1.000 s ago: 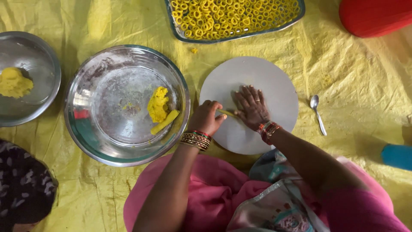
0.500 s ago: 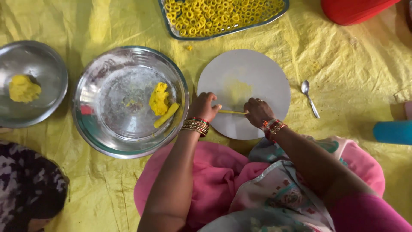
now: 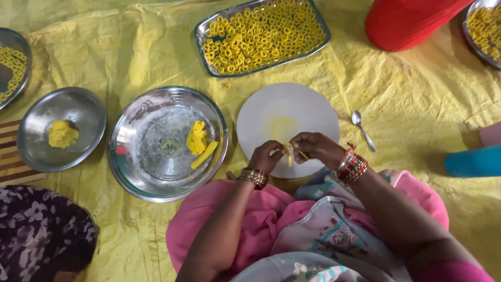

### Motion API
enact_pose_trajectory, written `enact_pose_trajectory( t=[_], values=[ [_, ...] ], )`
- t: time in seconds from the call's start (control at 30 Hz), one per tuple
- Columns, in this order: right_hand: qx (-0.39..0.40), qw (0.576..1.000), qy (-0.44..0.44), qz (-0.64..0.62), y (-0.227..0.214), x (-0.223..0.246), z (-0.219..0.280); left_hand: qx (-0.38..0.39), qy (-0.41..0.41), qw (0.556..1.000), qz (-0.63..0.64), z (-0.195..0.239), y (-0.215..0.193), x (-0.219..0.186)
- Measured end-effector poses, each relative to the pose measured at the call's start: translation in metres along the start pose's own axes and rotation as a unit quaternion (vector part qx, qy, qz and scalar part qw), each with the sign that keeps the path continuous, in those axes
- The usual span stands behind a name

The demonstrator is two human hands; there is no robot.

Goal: The person rolls small pieces of yellow dough into thin strips on a white board, then joins the ends to form rings. The finished rings are placed into a metal tray. The process is repeated continuously.

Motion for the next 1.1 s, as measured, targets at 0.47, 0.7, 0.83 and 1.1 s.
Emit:
enact_pose_trajectory(
  t=[0.47, 0.7, 0.83, 1.1],
  values=[
    [-0.053, 0.985, 0.014, 0.163, -0.01, 0.01, 0.005, -0.125, -0.053, 0.91, 0.393, 0.006, -0.024, 0.009],
    [-0.015, 0.996, -0.014, 0.091, -0.011, 0.028, 0.008, -0.114, -0.071, 0.934, 0.332, 0.003, -0.025, 0.001],
    [0.003, 0.999, -0.029, 0.045, -0.011, 0.031, 0.012, -0.114, -0.054, 0.947, 0.294, 0.002, -0.025, -0.002],
    [0.047, 0.994, -0.04, -0.086, -0.014, 0.02, 0.001, -0.113, -0.062, 0.947, 0.293, -0.002, -0.03, -0.011]
  ],
)
Point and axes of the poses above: each hand's wrist, its own z-axis away from the middle knuckle, its own y-axis out of the palm, x = y × z, the point moved 3 cm from there along -z, towards the middle knuckle, and after that the axes turned 9 degrees about y, right-handed, at the moved point
